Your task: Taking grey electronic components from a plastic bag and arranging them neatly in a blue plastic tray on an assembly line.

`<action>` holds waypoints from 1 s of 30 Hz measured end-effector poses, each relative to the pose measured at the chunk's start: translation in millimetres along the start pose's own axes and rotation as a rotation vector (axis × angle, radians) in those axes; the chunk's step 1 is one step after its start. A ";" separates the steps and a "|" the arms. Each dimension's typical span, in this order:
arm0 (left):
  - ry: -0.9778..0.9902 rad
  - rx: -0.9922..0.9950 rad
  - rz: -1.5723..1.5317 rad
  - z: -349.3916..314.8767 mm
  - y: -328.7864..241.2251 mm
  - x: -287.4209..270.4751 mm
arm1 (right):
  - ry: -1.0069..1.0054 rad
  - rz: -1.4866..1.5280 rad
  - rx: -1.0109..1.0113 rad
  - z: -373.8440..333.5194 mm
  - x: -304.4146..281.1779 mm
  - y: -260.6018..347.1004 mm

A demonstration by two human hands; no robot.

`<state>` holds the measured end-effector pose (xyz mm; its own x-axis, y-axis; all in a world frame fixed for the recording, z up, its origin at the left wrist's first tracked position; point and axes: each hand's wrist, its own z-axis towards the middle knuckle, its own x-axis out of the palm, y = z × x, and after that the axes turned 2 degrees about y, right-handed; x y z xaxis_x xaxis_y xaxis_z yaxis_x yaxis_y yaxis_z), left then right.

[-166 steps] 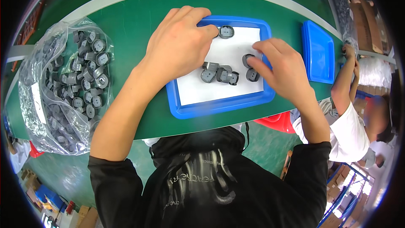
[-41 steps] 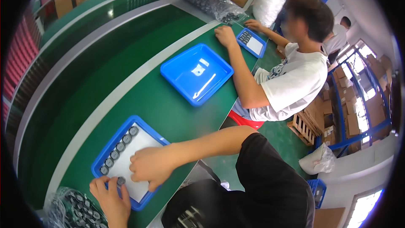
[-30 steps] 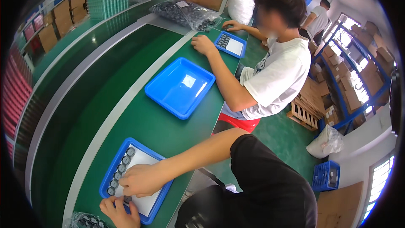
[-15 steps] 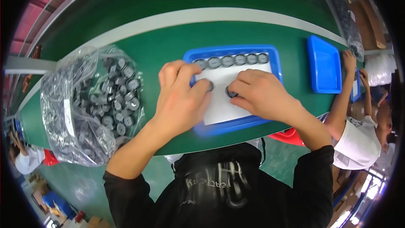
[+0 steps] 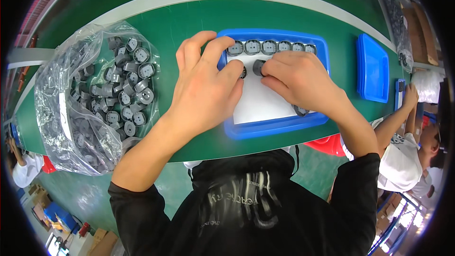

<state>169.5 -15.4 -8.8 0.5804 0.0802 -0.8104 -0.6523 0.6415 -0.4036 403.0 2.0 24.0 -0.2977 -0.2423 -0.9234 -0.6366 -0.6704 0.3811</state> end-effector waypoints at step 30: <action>-0.063 -0.062 -0.011 2.3 -1.5 7.7 | -0.143 -0.081 -0.102 4.2 7.2 -7.6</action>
<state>176.1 -14.0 -13.5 0.6160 0.1226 -0.7782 -0.6734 0.5945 -0.4394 402.6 8.3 14.6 -0.3511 -0.0880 -0.9322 -0.5889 -0.7532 0.2929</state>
